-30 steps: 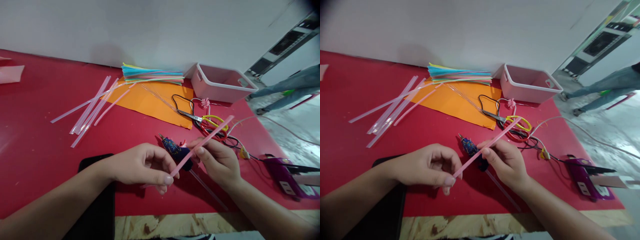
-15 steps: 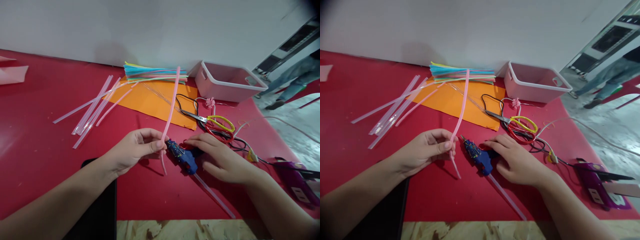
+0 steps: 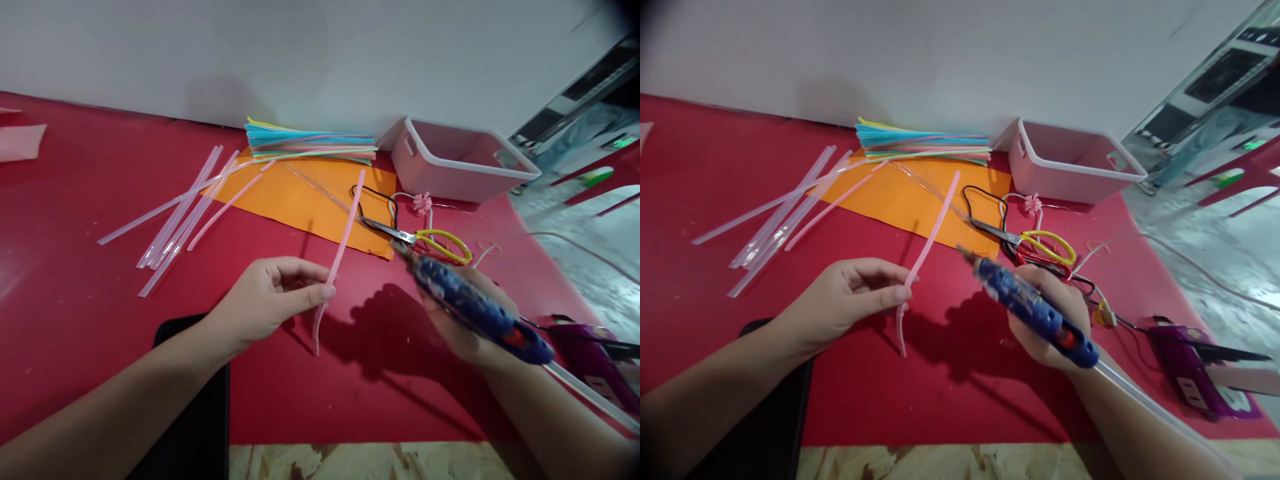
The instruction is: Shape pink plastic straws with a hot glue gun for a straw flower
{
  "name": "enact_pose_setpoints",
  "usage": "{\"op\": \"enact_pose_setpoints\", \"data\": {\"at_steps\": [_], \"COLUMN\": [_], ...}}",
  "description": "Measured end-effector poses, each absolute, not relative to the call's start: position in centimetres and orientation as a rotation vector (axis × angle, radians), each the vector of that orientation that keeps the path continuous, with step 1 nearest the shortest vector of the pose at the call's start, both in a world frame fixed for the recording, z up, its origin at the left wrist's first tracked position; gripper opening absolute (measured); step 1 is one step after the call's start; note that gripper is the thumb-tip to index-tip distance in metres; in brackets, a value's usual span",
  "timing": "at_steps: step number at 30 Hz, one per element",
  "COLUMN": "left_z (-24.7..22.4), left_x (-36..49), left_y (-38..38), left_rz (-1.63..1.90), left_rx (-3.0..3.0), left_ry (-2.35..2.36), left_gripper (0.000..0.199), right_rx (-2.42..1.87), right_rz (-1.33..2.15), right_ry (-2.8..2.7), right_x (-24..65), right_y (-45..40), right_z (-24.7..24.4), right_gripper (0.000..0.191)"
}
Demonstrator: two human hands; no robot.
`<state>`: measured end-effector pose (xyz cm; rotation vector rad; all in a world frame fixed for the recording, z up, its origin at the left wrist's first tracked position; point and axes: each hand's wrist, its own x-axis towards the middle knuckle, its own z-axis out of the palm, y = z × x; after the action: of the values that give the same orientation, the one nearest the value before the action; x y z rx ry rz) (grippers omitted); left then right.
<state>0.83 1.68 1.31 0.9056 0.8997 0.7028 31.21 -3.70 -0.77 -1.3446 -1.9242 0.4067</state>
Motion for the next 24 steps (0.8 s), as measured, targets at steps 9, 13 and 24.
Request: {"op": "enact_pose_setpoints", "data": {"at_steps": [9, 13, 24], "left_z": [1.9, 2.1, 1.9], "left_x": [0.8, 1.0, 0.9], "left_y": [1.4, 1.5, 1.5], "left_rz": [0.545, 0.541, 0.542], "left_rx": [0.814, 0.789, 0.797], "left_ry": [0.765, 0.74, 0.691], "left_gripper": [0.015, 0.014, 0.012], "right_rx": [-0.921, -0.922, -0.946], "right_rz": [0.621, 0.614, 0.549], "right_ry": [-2.177, -2.181, -2.202], "right_x": [29.9, 29.7, 29.7], "right_y": [-3.2, -3.3, -3.2], "right_z": [-0.3, -0.1, 0.1], "right_gripper": [0.009, 0.006, 0.005]}}
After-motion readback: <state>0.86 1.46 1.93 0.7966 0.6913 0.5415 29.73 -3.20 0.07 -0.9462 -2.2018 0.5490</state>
